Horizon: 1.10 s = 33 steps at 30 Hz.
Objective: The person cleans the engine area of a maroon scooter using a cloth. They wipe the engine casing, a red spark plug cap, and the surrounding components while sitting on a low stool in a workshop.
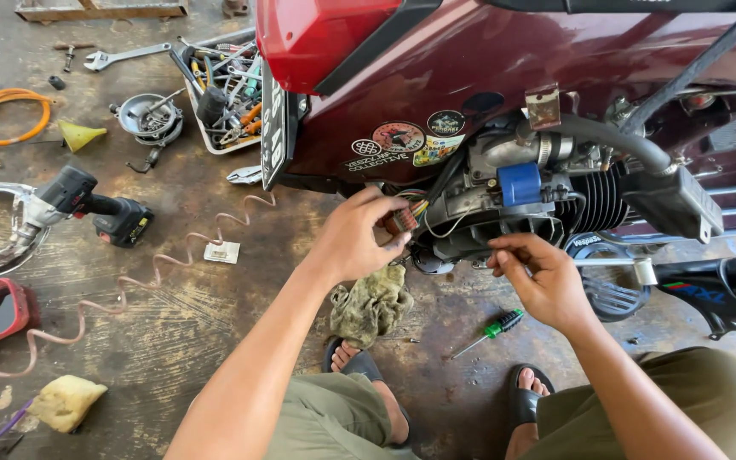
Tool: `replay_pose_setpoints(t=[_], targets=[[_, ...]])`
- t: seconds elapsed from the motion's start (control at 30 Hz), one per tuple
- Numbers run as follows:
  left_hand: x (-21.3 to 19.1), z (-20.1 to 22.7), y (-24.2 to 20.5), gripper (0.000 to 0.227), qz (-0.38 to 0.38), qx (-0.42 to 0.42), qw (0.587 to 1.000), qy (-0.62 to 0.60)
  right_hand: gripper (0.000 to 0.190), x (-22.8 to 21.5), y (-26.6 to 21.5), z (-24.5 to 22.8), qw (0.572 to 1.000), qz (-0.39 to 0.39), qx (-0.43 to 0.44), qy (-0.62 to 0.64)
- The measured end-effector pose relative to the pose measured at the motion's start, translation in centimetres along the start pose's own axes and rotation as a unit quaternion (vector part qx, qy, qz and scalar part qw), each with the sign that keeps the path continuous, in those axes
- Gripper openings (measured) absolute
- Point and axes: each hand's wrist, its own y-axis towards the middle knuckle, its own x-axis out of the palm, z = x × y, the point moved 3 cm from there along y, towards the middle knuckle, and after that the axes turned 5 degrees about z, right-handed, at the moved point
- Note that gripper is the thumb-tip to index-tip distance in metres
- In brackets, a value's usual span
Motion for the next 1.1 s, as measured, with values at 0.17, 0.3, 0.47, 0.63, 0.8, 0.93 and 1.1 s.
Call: replay_pose_setpoints(t=[0.17,0.3,0.47,0.63,0.8,0.93,1.1], targets=[[1.8,-1.0,0.6,0.065,-0.051,-0.028,0.991,0.118,0.021,0.5,0.1,-0.6,1.0,-0.016,-0.008,-0.019],[0.5,2.6,1.5,0.076,-0.101,0.02,0.975,0.196,0.021,0.4,-0.1,-0.3,0.999,-0.023,0.005,-0.046],[2.1,2.8,0.8,0.073,-0.033,0.073,0.97,0.231,0.021,0.5,-0.2,-0.7,0.998,-0.031,-0.002,-0.06],[2.5,2.6,1.5,0.073,-0.003,0.086,0.968,0.237,0.021,0.5,0.1,-1.2,0.997,-0.038,-0.011,-0.065],[3.5,2.3,3.0,0.075,-0.073,0.062,0.956,0.278,0.018,-1.4,0.6,-5.4,0.987,-0.12,-0.018,-0.105],[2.7,4.0,3.7,0.077,-0.126,0.0,0.962,0.243,0.015,-7.6,1.1,-6.7,0.961,-0.226,0.031,-0.158],[4.4,3.0,3.1,0.069,-0.065,-0.232,0.97,0.021,0.025,-20.3,0.9,-1.7,0.894,-0.233,0.173,-0.34]])
